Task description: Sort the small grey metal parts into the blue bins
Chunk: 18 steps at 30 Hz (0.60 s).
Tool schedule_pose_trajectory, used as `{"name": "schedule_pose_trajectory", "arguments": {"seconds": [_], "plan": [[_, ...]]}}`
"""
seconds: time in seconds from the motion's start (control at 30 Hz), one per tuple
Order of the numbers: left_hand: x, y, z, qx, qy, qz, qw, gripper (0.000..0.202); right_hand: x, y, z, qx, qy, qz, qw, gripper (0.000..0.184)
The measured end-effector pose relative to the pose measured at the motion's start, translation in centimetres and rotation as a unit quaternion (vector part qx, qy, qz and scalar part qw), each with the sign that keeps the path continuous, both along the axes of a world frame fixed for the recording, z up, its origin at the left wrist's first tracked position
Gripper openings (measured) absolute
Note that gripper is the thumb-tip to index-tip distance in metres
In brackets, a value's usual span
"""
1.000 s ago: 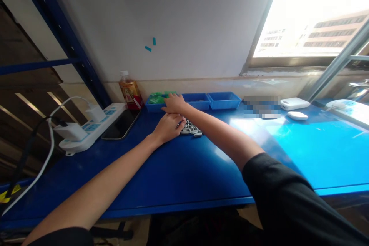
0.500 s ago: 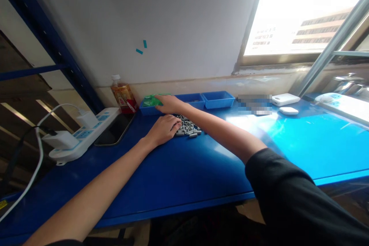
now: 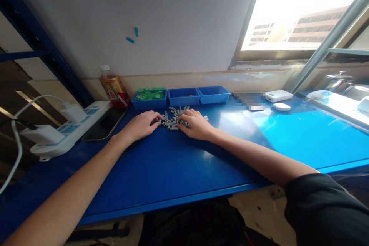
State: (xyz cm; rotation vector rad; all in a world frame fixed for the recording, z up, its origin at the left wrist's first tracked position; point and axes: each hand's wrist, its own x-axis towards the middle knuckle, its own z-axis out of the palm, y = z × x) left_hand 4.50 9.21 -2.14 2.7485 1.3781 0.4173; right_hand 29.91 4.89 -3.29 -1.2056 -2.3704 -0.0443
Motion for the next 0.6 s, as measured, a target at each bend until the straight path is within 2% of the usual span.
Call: {"name": "schedule_pose_trajectory", "arguments": {"seconds": [0.17,0.33,0.5,0.6], "plan": [[0.8,-1.4,1.3,0.056,0.058,-0.013,0.997,0.026,-0.7,-0.2,-0.5,0.021,0.035,0.019,0.999,0.022],[1.3,-1.2,0.9,0.063,0.068,0.008,0.996,0.020,-0.5,-0.1,-0.7,0.038,0.049,0.025,0.998,0.020],[1.6,-1.2,0.8,0.055,-0.028,-0.012,0.998,0.015,-0.4,0.0,-0.8,0.062,0.062,0.034,0.996,0.023],[2.4,-2.1,1.3,-0.031,-0.163,-0.004,0.986,0.018,-0.3,-0.2,-0.6,0.075,0.086,0.049,0.992,0.031]]}}
